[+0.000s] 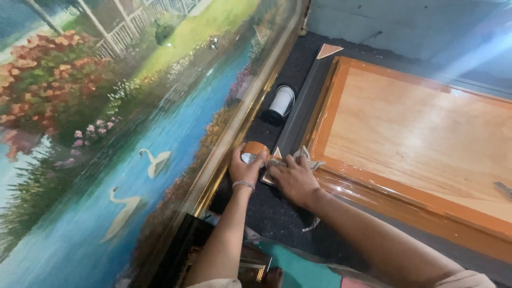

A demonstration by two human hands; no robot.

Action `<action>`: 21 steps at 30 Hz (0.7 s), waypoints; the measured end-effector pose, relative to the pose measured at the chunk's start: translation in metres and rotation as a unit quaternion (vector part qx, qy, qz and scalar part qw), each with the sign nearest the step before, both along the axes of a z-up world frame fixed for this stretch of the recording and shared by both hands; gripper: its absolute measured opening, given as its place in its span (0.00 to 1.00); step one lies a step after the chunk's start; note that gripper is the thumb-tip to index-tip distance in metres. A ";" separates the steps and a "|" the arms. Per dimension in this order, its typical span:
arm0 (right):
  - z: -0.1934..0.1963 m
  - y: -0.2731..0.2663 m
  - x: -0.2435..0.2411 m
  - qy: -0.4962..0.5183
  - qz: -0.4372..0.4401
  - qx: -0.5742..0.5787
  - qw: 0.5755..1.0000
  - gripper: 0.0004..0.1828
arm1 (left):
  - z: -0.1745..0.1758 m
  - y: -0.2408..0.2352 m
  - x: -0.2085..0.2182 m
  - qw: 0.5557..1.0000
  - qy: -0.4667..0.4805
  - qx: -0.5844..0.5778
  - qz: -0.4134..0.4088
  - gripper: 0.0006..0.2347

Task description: Applying brown adhesive tape to the back edges of a wooden picture frame, cutting the tape with a utility knife, and smoothing it with a cloth.

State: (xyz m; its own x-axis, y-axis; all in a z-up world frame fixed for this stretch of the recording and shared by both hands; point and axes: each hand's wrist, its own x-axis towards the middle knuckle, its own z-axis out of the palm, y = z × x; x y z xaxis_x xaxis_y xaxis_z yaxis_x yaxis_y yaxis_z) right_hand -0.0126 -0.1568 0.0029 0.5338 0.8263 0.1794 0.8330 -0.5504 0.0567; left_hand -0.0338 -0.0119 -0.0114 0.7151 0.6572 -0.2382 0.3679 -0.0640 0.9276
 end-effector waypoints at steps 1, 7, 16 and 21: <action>-0.006 0.000 0.005 0.000 -0.002 0.000 1.000 0.10 | -0.003 0.000 0.003 1.000 0.000 0.000 -0.002 0.30; -0.004 0.017 0.004 -0.066 -0.079 -0.008 0.995 0.10 | -0.005 -0.002 0.007 0.999 0.000 -0.031 0.023 0.31; 0.010 -0.047 -0.026 0.017 -0.158 -0.014 0.987 0.24 | -0.022 -0.004 0.004 0.998 0.025 0.051 0.004 0.33; 0.024 -0.196 -0.071 0.043 -0.401 0.007 0.915 0.22 | -0.013 -0.021 -0.026 0.963 -0.147 0.223 0.045 0.26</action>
